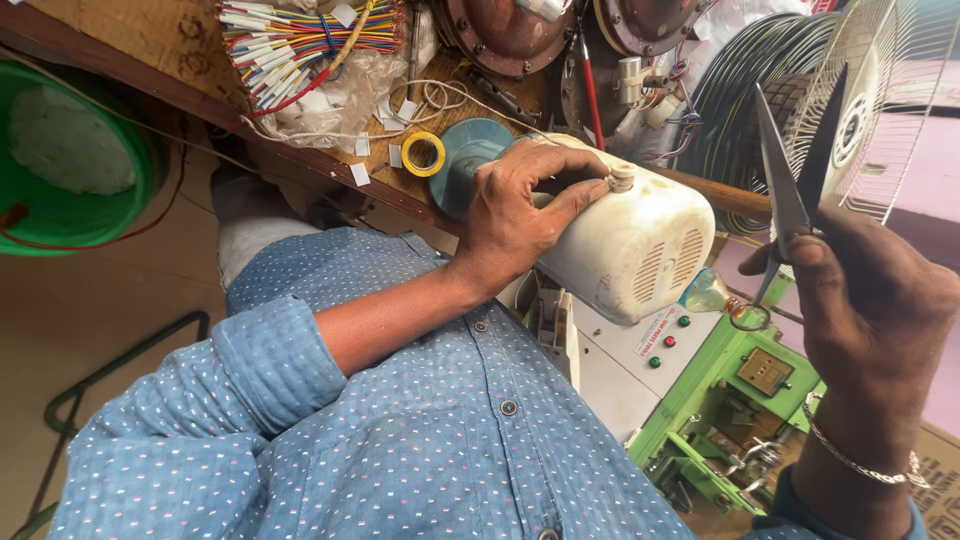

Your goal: The person uses shears to cut a white cord attached to a white plastic fan housing. They repeatedly trim the cord near the housing, pull it through, and cut it again. The person then uses a red-handled tool to scrape or clean the area where the cord was attached.

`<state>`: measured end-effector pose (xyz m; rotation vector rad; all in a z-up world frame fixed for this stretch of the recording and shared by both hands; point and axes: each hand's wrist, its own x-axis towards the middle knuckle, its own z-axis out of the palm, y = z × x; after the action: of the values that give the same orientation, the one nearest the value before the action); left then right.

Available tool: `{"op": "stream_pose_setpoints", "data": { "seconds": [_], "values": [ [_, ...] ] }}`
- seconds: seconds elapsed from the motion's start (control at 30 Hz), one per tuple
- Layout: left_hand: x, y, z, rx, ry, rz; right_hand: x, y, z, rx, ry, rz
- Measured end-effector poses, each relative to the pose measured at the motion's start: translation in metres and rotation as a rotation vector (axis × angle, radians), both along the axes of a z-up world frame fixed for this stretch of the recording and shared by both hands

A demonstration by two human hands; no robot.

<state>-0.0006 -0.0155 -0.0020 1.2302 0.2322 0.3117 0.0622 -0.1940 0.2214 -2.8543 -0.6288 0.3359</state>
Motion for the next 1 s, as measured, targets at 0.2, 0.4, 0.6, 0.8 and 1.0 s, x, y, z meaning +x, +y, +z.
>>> {"op": "stream_pose_setpoints", "data": {
  "seconds": [0.2, 0.4, 0.6, 0.8, 1.0],
  "values": [
    [0.002, -0.002, 0.003, 0.13, -0.009, 0.032, -0.02, -0.001, -0.04, 0.306, 0.096, -0.103],
    [0.004, 0.001, 0.004, 0.134, -0.042, 0.006, -0.043, -0.001, -0.078, 0.59, 0.164, -0.236],
    [0.007, -0.001, 0.011, 0.294, -0.06, 0.043, -0.052, -0.001, -0.1, 0.771, 0.056, -0.262],
    [0.016, 0.003, 0.015, 0.348, -0.019, -0.016, -0.056, 0.002, -0.113, 0.892, -0.027, -0.301],
    [0.042, 0.033, 0.016, 0.796, -0.204, -0.245, -0.054, 0.008, -0.11, 0.905, -0.03, -0.305]
  ]
}}
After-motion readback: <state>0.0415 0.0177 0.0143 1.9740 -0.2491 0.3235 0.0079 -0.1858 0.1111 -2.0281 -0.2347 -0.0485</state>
